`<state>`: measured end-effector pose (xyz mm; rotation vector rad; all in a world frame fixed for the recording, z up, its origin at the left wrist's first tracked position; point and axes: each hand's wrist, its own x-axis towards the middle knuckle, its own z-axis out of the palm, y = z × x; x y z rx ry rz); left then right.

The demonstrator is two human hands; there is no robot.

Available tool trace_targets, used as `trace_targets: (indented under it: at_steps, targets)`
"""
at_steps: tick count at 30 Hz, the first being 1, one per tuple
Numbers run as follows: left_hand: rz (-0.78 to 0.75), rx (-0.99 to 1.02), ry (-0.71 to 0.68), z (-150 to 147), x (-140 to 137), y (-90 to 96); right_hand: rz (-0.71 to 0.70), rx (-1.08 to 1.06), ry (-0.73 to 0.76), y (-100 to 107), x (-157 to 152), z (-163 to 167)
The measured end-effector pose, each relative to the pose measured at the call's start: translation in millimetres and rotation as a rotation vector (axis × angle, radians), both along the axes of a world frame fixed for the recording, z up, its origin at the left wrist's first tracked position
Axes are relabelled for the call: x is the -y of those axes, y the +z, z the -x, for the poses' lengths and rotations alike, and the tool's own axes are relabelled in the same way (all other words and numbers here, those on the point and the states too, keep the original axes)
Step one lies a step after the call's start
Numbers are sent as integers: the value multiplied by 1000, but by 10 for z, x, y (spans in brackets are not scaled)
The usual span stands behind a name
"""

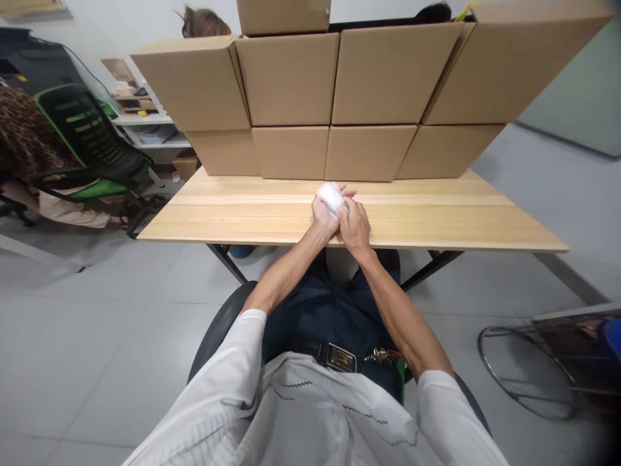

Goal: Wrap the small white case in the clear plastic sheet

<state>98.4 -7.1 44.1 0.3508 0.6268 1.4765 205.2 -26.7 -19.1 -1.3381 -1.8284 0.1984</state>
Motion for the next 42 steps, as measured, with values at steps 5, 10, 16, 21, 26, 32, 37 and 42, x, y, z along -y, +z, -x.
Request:
trace_targets:
  at_steps: [5,10,16,21,26,32,37,42]
  targets:
    - [-81,-20,6,11,-6,1,64,-42,109,90,-100,-89]
    - [-140,-70,1,7,4,18,195,-151,216,300,-108,-205]
    - [-179,-66,-38,-14,61,24,420,-578,359,454,12,-239]
    - [-153,-47,-120,-32,65,11,584,-757,406,461,77,-235]
    - [-20,-19,-148,-37,80,22,560,-898,333,393,86,-156]
    - [10,49,-122,-16,100,32,510,-998,292,322,55,-147]
    - [13,51,-8,32,53,-39,444,-1036,222,249,-7,-205]
    - [-60,-80,49,-86,5,-185,402,-831,185,170,-50,-236]
